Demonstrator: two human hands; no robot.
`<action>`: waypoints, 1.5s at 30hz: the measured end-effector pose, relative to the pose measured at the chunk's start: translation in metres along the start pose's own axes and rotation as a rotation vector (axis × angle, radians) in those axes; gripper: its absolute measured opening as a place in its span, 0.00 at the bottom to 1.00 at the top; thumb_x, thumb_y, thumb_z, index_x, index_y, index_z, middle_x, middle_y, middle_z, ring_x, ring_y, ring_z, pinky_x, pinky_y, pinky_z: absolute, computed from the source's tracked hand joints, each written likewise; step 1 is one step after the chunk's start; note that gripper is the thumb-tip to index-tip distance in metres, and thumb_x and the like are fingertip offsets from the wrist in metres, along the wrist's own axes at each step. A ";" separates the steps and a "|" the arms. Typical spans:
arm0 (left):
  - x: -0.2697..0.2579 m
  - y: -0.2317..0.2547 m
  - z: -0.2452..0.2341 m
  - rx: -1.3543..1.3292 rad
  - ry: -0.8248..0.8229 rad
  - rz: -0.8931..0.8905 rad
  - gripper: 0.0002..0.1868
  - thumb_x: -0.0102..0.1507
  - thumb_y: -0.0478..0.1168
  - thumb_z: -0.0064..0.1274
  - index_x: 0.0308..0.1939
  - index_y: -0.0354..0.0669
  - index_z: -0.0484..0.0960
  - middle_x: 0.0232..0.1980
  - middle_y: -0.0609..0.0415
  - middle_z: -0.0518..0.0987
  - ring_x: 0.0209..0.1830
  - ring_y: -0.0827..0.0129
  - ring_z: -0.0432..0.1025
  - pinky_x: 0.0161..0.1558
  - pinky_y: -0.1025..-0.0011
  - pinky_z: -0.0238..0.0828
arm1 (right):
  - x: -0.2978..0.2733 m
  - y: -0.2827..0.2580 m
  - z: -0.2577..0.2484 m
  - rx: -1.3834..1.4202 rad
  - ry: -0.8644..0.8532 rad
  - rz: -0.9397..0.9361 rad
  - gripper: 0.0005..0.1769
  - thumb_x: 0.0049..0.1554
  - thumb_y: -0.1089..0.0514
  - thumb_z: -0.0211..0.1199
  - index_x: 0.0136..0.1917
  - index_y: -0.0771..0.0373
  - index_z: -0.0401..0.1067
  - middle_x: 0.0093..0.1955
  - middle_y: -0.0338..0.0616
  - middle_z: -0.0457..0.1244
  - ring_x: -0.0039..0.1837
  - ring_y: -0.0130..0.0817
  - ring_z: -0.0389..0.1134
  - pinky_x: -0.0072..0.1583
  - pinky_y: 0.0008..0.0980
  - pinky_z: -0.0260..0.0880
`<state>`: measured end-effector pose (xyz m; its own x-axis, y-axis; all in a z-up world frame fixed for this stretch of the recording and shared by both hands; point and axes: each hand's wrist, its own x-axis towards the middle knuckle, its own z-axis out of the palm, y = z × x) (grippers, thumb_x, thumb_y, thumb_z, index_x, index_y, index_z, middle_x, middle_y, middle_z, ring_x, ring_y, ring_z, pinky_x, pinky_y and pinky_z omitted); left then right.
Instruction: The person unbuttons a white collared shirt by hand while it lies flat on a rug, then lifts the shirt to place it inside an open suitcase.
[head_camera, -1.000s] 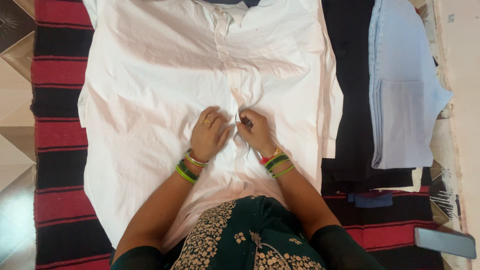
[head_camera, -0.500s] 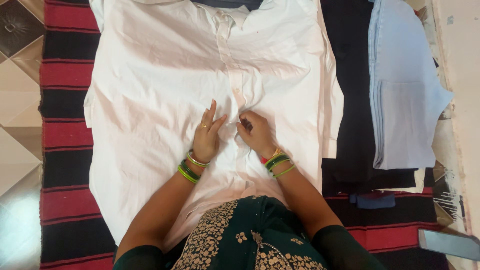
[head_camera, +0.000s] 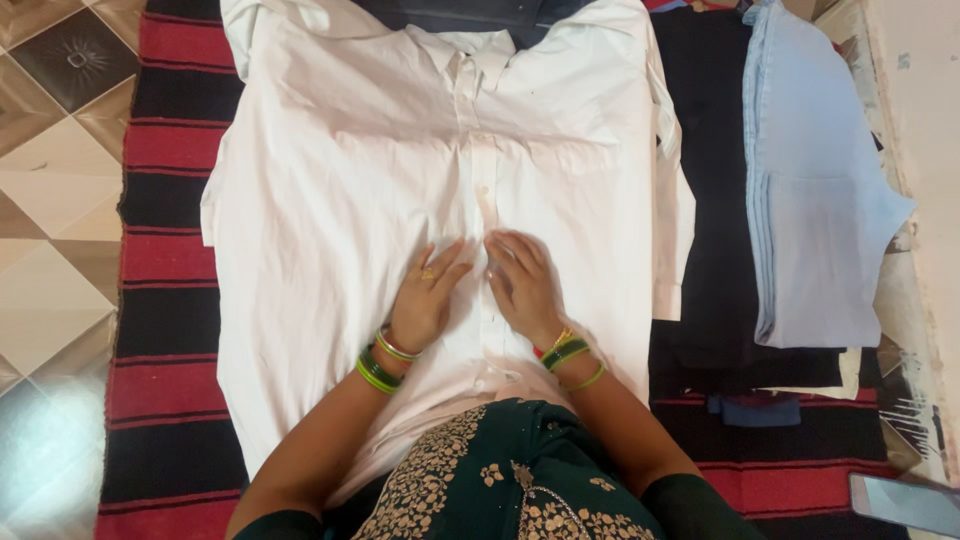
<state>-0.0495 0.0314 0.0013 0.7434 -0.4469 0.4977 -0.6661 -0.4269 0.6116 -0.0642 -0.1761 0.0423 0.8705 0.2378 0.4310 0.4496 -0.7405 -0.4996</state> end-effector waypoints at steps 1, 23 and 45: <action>0.000 0.004 0.000 0.030 -0.026 0.006 0.26 0.58 0.26 0.46 0.62 0.36 0.75 0.73 0.36 0.69 0.73 0.46 0.65 0.75 0.48 0.55 | -0.003 -0.003 -0.001 -0.033 -0.015 -0.009 0.24 0.59 0.61 0.61 0.69 0.68 0.69 0.71 0.53 0.61 0.74 0.53 0.58 0.75 0.49 0.56; -0.034 0.053 -0.001 -0.022 -0.270 0.058 0.20 0.52 0.35 0.56 0.48 0.29 0.81 0.56 0.38 0.78 0.63 0.46 0.68 0.67 0.53 0.60 | -0.038 -0.025 -0.006 -0.003 -0.277 0.076 0.06 0.56 0.60 0.63 0.47 0.61 0.77 0.45 0.43 0.69 0.52 0.44 0.68 0.64 0.46 0.65; -0.018 0.030 0.007 -0.427 -0.826 -0.151 0.11 0.63 0.40 0.53 0.45 0.39 0.83 0.39 0.45 0.84 0.38 0.54 0.79 0.45 0.61 0.74 | 0.030 0.035 0.038 0.066 0.027 0.373 0.05 0.55 0.60 0.65 0.45 0.61 0.73 0.42 0.44 0.67 0.41 0.39 0.70 0.45 0.37 0.72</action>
<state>-0.0833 0.0215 0.0064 0.4327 -0.8960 -0.0993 -0.3657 -0.2751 0.8892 -0.0149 -0.1712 0.0095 0.9715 -0.0583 0.2298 0.1152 -0.7310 -0.6726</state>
